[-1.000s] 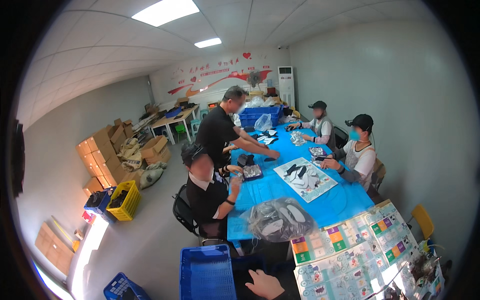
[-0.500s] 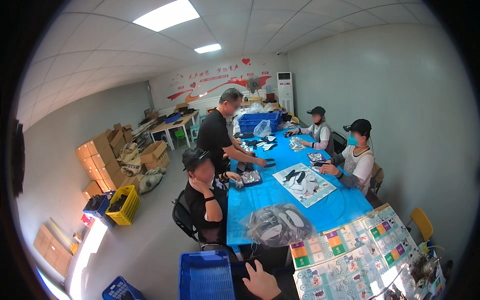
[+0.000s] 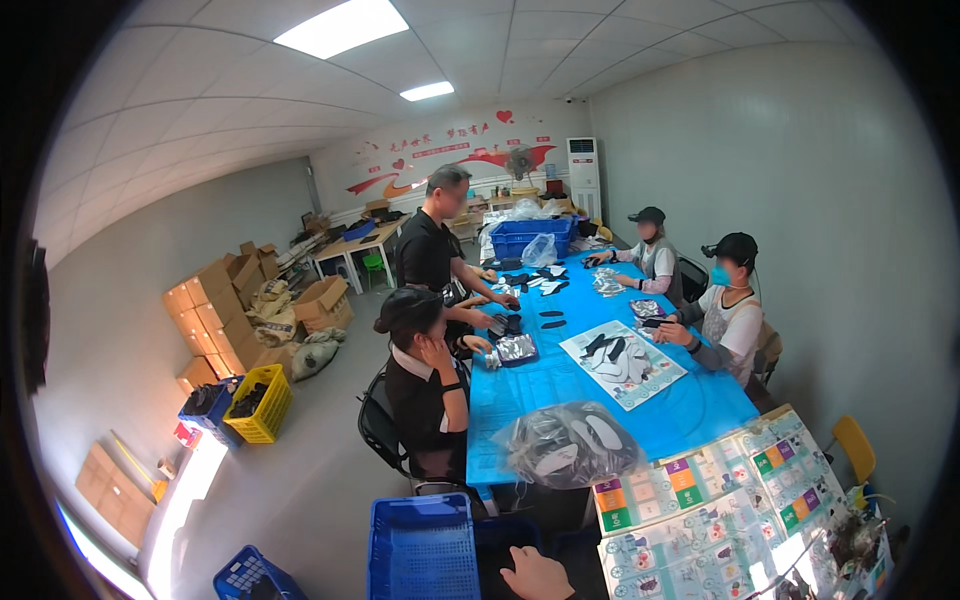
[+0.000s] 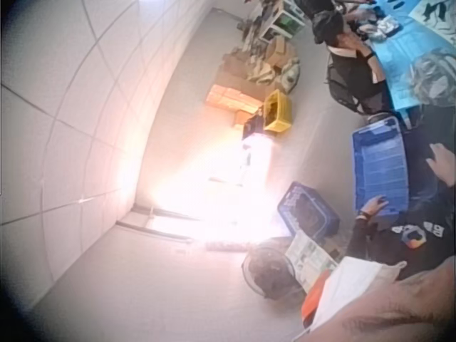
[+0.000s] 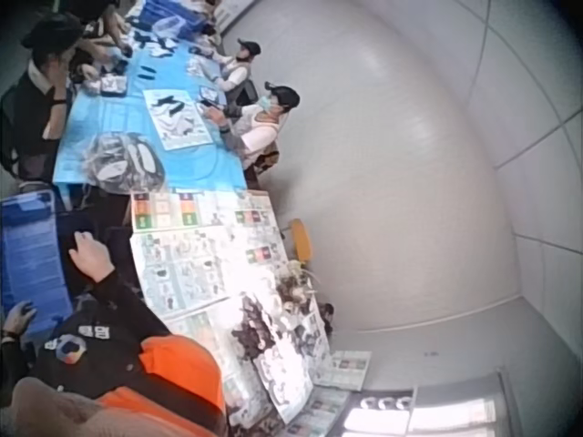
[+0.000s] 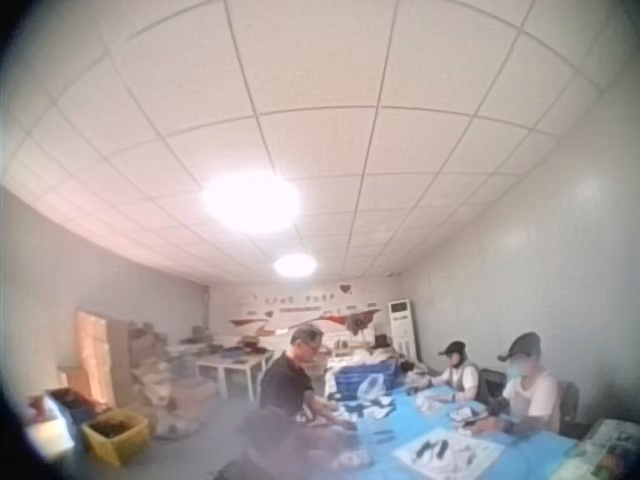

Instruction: Sorting and inspecting shoe components at a factory table.

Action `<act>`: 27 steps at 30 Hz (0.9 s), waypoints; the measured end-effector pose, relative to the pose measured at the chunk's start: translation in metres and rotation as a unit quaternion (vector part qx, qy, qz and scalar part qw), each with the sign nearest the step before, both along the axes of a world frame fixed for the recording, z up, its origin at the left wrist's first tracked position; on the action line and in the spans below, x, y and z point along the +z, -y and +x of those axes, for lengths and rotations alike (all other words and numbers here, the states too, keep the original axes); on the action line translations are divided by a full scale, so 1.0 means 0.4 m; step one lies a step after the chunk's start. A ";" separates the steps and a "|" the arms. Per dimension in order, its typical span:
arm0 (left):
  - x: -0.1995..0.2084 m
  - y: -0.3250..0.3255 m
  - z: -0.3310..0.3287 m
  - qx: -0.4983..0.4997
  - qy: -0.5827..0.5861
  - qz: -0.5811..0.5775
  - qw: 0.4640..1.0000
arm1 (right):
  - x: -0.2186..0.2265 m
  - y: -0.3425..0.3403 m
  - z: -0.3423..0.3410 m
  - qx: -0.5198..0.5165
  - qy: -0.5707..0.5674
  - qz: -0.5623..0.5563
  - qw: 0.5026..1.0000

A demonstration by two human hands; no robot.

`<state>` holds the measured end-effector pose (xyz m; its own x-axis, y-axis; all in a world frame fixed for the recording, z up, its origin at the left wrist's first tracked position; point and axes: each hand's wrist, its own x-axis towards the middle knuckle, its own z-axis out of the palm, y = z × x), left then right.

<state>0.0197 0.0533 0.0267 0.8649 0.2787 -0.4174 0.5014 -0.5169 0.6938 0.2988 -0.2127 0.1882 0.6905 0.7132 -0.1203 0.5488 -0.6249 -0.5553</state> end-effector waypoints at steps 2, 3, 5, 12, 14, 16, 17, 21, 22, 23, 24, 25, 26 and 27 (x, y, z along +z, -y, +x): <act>0.009 0.004 0.000 0.006 -0.007 -0.010 1.000 | -0.006 0.003 -0.002 -0.004 -0.004 0.005 1.000; 0.012 0.005 -0.002 0.012 -0.014 -0.022 1.000 | -0.008 0.005 -0.003 -0.008 -0.008 0.010 1.000; 0.006 0.003 -0.009 0.014 -0.014 -0.018 1.000 | -0.022 0.008 -0.005 -0.002 0.020 0.019 1.000; 0.047 0.017 0.003 -0.016 -0.010 0.023 1.000 | -0.038 0.024 -0.028 -0.057 0.094 0.075 0.991; 0.057 0.021 0.006 -0.018 -0.010 0.023 1.000 | -0.043 0.025 -0.027 -0.059 0.087 0.078 0.991; 0.061 0.023 0.006 -0.019 -0.010 0.023 1.000 | -0.043 0.028 -0.028 -0.061 0.081 0.082 0.991; 0.061 0.023 0.008 -0.018 -0.008 0.021 1.000 | -0.042 0.029 -0.026 -0.061 0.078 0.079 0.992; 0.058 0.019 0.016 -0.029 -0.013 0.029 0.999 | -0.041 0.035 -0.020 -0.058 0.065 0.069 0.994; 0.057 0.019 0.017 -0.029 -0.013 0.029 0.999 | -0.045 0.037 -0.020 -0.058 0.065 0.069 0.994; 0.057 0.019 0.019 -0.028 -0.010 0.027 0.999 | -0.051 0.039 -0.018 -0.058 0.066 0.069 0.994; 0.056 0.020 0.021 -0.027 -0.006 0.025 0.999 | -0.053 0.040 -0.017 -0.058 0.068 0.068 0.994; 0.056 0.021 0.023 -0.028 -0.006 0.026 0.999 | -0.054 0.042 -0.016 -0.059 0.068 0.068 0.994; 0.058 0.023 0.025 -0.025 -0.010 0.021 0.999 | -0.049 0.043 -0.016 -0.059 0.065 0.064 0.994; 0.058 0.024 0.027 -0.023 -0.014 0.017 1.000 | -0.045 0.043 -0.015 -0.060 0.062 0.060 0.994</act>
<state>0.0303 0.0438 0.0499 0.8652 0.2539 -0.4324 0.4957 -0.5625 0.6617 0.2927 -0.2298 0.1702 0.7755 0.6292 0.0523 0.5437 -0.6235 -0.5618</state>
